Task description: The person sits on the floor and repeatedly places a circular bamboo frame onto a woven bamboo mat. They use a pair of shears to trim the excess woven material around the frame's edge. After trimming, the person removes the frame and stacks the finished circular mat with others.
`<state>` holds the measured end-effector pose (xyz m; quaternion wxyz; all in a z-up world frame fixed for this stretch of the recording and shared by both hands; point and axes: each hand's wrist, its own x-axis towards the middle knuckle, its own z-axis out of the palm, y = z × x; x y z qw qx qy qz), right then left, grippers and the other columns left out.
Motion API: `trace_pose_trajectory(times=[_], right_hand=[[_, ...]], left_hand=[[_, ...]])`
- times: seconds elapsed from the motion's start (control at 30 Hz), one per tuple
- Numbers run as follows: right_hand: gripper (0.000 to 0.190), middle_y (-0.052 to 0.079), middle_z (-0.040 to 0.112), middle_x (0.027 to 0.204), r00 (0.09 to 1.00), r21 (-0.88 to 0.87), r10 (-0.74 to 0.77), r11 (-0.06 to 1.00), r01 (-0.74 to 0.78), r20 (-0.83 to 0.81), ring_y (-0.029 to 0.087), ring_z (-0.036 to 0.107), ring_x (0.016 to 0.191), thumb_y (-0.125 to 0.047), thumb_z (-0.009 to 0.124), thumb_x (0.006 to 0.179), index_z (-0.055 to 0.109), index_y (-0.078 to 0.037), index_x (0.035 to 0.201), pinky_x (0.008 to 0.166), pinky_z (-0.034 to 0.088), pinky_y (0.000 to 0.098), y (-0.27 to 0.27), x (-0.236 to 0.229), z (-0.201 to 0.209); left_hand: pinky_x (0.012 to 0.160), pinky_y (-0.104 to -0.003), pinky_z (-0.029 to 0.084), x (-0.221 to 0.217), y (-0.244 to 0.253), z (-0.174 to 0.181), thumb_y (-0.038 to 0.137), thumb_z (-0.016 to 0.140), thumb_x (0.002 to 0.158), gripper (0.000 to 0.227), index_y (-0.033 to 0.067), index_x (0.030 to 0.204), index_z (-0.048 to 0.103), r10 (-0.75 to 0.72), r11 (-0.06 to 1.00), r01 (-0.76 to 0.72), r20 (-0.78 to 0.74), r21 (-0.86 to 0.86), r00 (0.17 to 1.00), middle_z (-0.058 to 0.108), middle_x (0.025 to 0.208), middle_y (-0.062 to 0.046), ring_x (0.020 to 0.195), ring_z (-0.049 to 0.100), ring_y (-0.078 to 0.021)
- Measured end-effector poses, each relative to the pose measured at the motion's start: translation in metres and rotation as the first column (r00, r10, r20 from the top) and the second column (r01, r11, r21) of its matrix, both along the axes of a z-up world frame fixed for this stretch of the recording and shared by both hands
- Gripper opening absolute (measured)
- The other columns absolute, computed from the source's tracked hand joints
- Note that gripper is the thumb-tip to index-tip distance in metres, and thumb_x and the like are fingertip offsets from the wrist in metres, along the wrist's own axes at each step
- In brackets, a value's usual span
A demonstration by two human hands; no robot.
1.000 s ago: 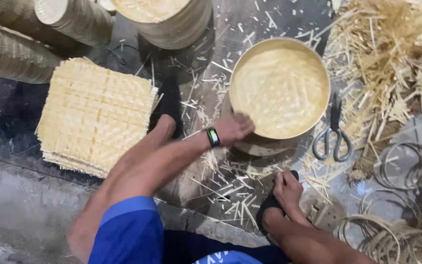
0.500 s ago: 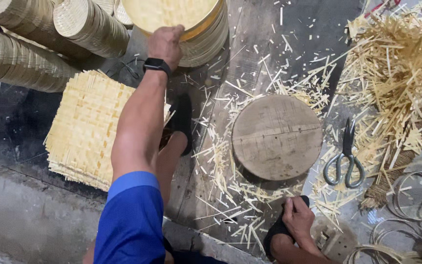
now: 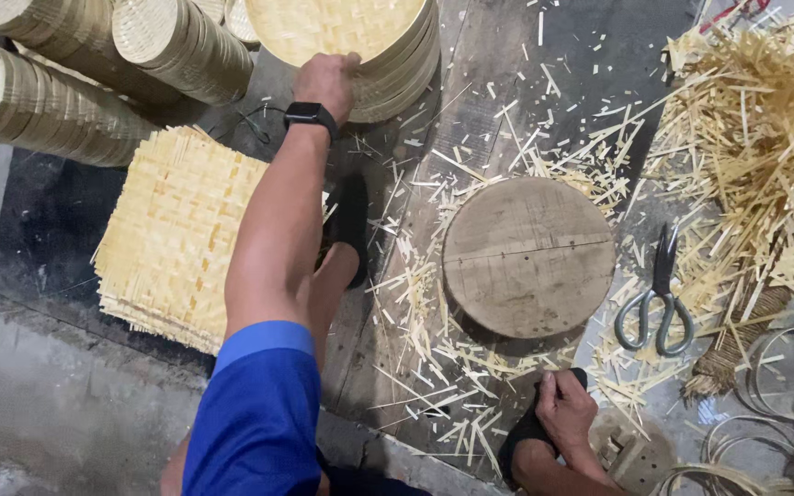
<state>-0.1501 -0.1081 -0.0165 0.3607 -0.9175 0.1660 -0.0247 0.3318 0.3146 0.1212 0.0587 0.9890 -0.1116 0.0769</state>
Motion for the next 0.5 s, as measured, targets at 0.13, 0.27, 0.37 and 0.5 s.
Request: trace_pose_trajectory(times=[0.13, 0.27, 0.37, 0.5], right_hand=[[0.017, 0.014, 0.064, 0.073, 1.000, -0.024, 0.007, 1.000, -0.007, 0.017, 0.035, 0.064, 0.066, -0.021, 0.069, 0.095, 0.066, -0.009, 0.083, 0.061, 0.050, 0.0426, -0.002, -0.003, 0.000], [0.017, 0.014, 0.062, 0.073, 0.997, 0.009, 0.044, 0.999, -0.044, 0.062, 0.035, 0.063, 0.067, -0.020, 0.068, 0.096, 0.065, -0.008, 0.084, 0.062, 0.050, 0.0427, -0.003, -0.007, -0.002], [0.019, 0.014, 0.061, 0.071, 0.998, -0.004, 0.048, 0.999, -0.048, 0.043, 0.035, 0.062, 0.065, -0.020, 0.068, 0.096, 0.063, -0.007, 0.082, 0.062, 0.049, 0.0429, -0.005, -0.005, -0.004], [0.021, 0.015, 0.059, 0.070, 0.997, 0.049, 0.044, 0.998, -0.047, 0.069, 0.035, 0.060, 0.063, -0.020, 0.066, 0.096, 0.061, -0.006, 0.081, 0.060, 0.049, 0.0424, -0.009, -0.005, -0.004]], left_hand=[[0.104, -0.052, 0.045, -0.039, 0.008, 0.010, 0.005, 0.062, 0.080, 0.056, 0.0018, 0.136, 0.057, -0.139, 0.951, 0.054, 0.265, 0.304, 0.954, 0.066, 0.131, -0.020, 0.124, 0.060, -0.0382], [0.110, -0.053, 0.035, -0.160, 0.052, 0.003, 0.049, 0.077, 0.078, 0.099, -0.0050, 0.150, 0.035, 0.008, 0.926, 0.098, -0.278, 0.365, 0.960, 0.050, 0.144, -0.023, 0.138, 0.044, -0.0386], [0.115, -0.055, 0.028, -0.257, 0.090, -0.016, 0.070, 0.075, 0.075, 0.115, -0.0076, 0.149, 0.032, 0.409, 0.878, -0.181, -0.500, 0.443, 0.763, 0.035, 0.156, -0.029, 0.145, 0.030, -0.0452], [0.109, -0.057, 0.042, -0.318, 0.111, -0.047, 0.060, 0.072, 0.083, 0.085, -0.0126, 0.125, 0.060, 0.223, 0.931, -0.153, -0.184, 0.330, 0.957, 0.065, 0.115, -0.034, 0.123, 0.052, -0.0495]])
